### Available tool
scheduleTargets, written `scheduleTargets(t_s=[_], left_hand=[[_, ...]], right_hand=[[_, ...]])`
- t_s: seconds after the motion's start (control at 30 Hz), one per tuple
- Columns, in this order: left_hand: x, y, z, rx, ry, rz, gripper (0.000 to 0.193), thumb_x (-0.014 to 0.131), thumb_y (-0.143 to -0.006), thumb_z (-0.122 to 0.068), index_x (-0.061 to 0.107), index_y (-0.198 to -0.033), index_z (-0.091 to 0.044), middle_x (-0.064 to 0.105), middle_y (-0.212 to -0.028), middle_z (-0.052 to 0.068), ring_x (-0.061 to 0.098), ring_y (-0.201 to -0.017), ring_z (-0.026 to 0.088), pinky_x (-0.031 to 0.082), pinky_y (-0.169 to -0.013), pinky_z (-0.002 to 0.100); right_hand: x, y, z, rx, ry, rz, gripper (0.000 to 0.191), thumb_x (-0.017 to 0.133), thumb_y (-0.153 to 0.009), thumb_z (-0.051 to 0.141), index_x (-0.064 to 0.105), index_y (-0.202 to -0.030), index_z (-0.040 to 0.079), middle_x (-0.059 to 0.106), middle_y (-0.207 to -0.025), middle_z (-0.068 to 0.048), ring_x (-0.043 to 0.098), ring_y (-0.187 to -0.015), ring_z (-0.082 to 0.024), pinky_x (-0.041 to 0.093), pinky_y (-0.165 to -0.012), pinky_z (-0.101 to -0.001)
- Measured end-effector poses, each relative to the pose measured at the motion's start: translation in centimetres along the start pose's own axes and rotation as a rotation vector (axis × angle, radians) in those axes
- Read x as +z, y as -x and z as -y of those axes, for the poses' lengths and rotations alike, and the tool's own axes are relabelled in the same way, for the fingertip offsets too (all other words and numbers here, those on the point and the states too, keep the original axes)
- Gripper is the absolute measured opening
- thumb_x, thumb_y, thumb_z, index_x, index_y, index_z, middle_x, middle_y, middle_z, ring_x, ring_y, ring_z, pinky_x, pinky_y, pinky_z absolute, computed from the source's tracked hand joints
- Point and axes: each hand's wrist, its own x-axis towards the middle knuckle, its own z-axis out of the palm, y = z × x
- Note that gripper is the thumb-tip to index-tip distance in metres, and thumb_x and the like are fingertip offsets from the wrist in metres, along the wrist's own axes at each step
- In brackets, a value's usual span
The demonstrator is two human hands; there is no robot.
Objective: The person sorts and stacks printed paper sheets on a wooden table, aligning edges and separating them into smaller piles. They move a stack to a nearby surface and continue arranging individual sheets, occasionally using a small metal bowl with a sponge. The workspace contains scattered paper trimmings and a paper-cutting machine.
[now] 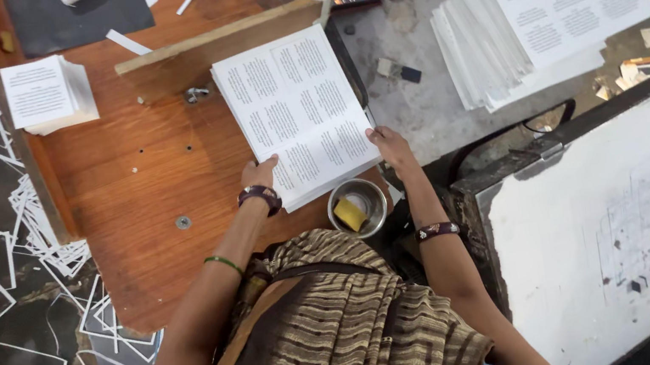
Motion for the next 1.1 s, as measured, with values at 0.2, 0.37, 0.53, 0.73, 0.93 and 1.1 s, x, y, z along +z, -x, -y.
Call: scheduleTargets(t_s=[0.2,0.37,0.53,0.73,0.93,1.1], left_hand=[[-1.1,-0.8,-0.1,-0.066,-0.253,-0.06,0.051,0.08,-0.084,-0.034,0.07,-0.11,0.01,0.075,-0.106,0.023,0.075,-0.094,0.031,0.055,-0.081,0.039],[-1.5,-1.4,1.7,-0.023,-0.222,-0.068,0.043,0.081,-0.08,-0.024,0.072,-0.11,0.005,0.077,-0.103,0.02,0.077,-0.091,0.029,0.058,-0.079,0.038],[-2.4,-2.1,3.6,0.03,-0.151,-0.003,0.038,0.081,-0.08,-0.019,0.074,-0.109,0.005,0.079,-0.101,0.017,0.077,-0.088,0.025,0.058,-0.078,0.036],[-3.0,-2.6,4.8,0.015,-0.174,0.01,0.038,0.084,-0.079,-0.018,0.074,-0.106,0.006,0.079,-0.099,0.017,0.076,-0.086,0.022,0.058,-0.078,0.034],[-3.5,-2.6,5.4,0.049,-0.128,0.041,0.039,0.083,-0.079,-0.02,0.073,-0.108,0.005,0.079,-0.101,0.016,0.076,-0.089,0.022,0.057,-0.081,0.033],[-4.3,-2.9,6.6,0.085,-0.166,0.035,0.042,0.082,-0.081,-0.023,0.073,-0.112,0.005,0.079,-0.103,0.016,0.074,-0.093,0.022,0.054,-0.085,0.033]], right_hand=[[1.3,-0.5,0.9,-0.063,0.003,0.01,0.056,0.068,-0.093,0.047,0.072,-0.114,-0.004,0.076,-0.102,-0.016,0.07,-0.089,-0.023,0.053,-0.079,-0.0346],[1.5,-1.0,2.3,0.068,-0.057,0.056,0.073,0.076,-0.082,0.054,0.068,-0.113,-0.011,0.075,-0.105,-0.02,0.074,-0.09,-0.027,0.056,-0.08,-0.0366],[1.9,-0.8,2.6,0.111,-0.174,0.109,0.078,0.08,-0.08,0.053,0.065,-0.113,-0.017,0.074,-0.104,-0.023,0.074,-0.09,-0.03,0.058,-0.079,-0.0374],[1.9,-0.6,1.8,0.162,-0.221,0.139,0.077,0.08,-0.076,0.054,0.064,-0.114,-0.011,0.074,-0.102,-0.019,0.074,-0.089,-0.027,0.058,-0.078,-0.035],[2.3,-1.7,0.6,0.131,-0.098,0.101,0.074,0.076,-0.083,0.054,0.067,-0.111,-0.014,0.075,-0.102,-0.022,0.074,-0.088,-0.028,0.057,-0.076,-0.0365],[2.2,-1.3,-0.9,0.121,-0.18,0.071,0.067,0.069,-0.089,0.055,0.069,-0.114,-0.007,0.075,-0.104,-0.017,0.071,-0.092,-0.025,0.054,-0.076,-0.0344]])
